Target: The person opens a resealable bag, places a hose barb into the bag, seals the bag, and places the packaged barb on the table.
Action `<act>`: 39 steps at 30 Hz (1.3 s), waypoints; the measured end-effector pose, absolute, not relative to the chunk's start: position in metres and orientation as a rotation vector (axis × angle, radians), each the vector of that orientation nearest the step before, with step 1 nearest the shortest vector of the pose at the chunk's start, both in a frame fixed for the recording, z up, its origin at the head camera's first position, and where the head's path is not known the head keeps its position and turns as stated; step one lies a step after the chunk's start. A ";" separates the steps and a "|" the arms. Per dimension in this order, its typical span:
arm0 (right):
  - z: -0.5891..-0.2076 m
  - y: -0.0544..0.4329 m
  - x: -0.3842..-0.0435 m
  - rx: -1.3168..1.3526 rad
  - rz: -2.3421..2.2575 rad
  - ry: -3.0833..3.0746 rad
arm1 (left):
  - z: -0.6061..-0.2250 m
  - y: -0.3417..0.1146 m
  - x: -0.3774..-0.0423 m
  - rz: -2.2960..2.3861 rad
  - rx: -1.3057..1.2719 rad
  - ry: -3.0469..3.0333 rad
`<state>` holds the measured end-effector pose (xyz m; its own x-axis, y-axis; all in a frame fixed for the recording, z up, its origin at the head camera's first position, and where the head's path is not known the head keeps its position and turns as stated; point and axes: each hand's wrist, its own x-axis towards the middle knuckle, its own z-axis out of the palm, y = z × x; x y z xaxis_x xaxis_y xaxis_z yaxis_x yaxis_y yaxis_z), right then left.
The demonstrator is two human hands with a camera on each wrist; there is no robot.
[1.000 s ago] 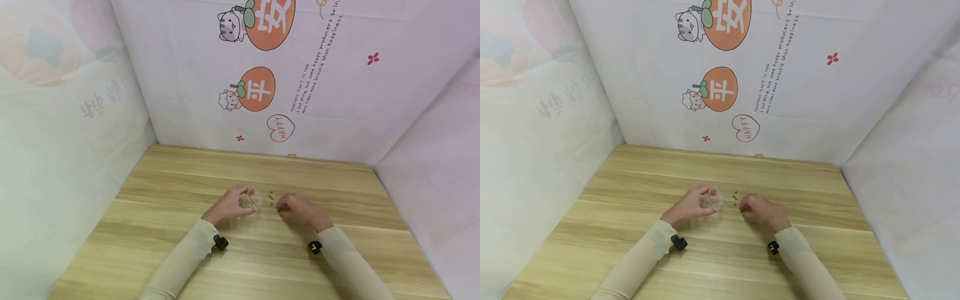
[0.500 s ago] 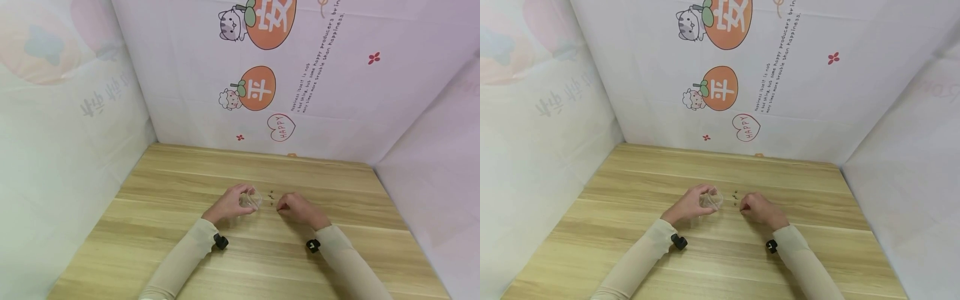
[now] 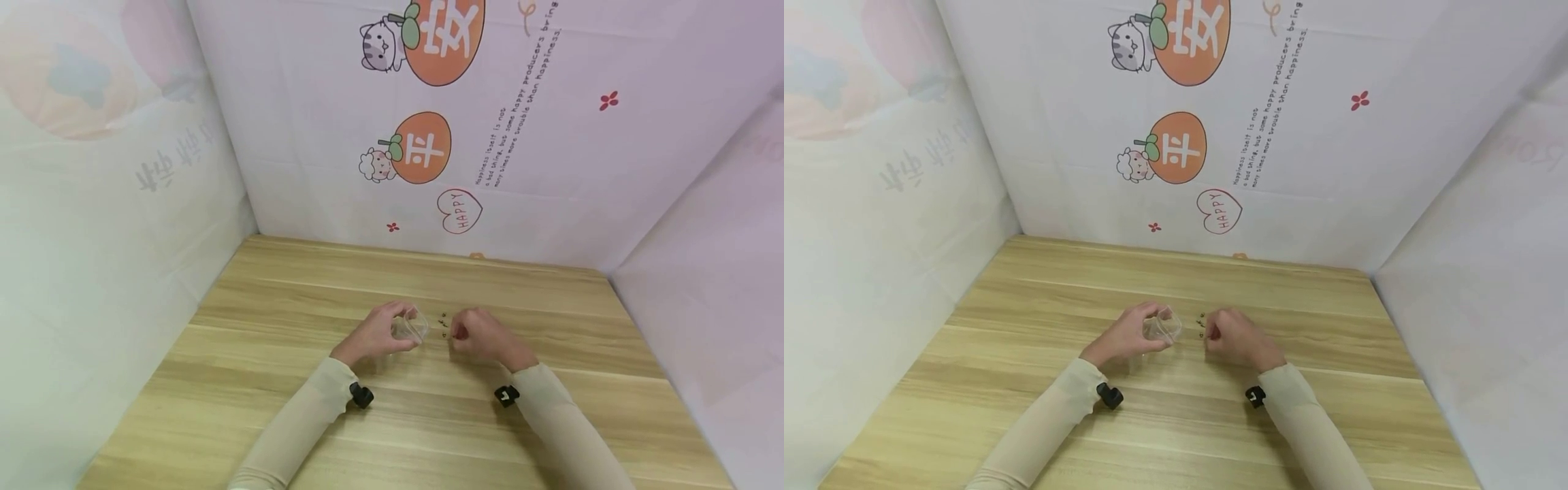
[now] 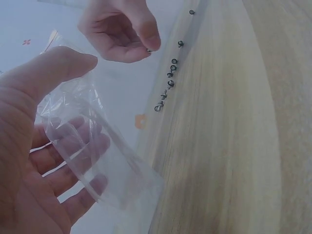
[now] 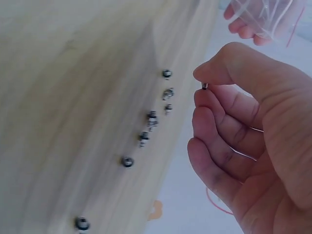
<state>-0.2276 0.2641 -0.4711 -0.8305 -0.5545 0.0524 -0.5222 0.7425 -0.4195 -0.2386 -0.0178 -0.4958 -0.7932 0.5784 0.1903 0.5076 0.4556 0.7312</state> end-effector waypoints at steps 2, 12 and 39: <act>-0.466 0.262 -0.227 -0.883 -0.660 2.860 | -0.497 -0.018 -0.239 1.269 0.980 2.604; -0.447 0.253 -0.227 -0.925 -0.675 2.926 | -0.494 -0.019 -0.237 1.280 0.965 2.577; -0.435 0.220 -0.224 -0.931 -0.890 2.948 | -0.498 -0.021 -0.239 1.291 1.004 2.559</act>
<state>-0.2244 0.2200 -0.4347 -0.8298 -0.5088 0.2291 -0.5505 0.6798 -0.4846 -0.2391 -0.0212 -0.4975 -0.7764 0.6000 0.1926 0.5116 0.4217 0.7486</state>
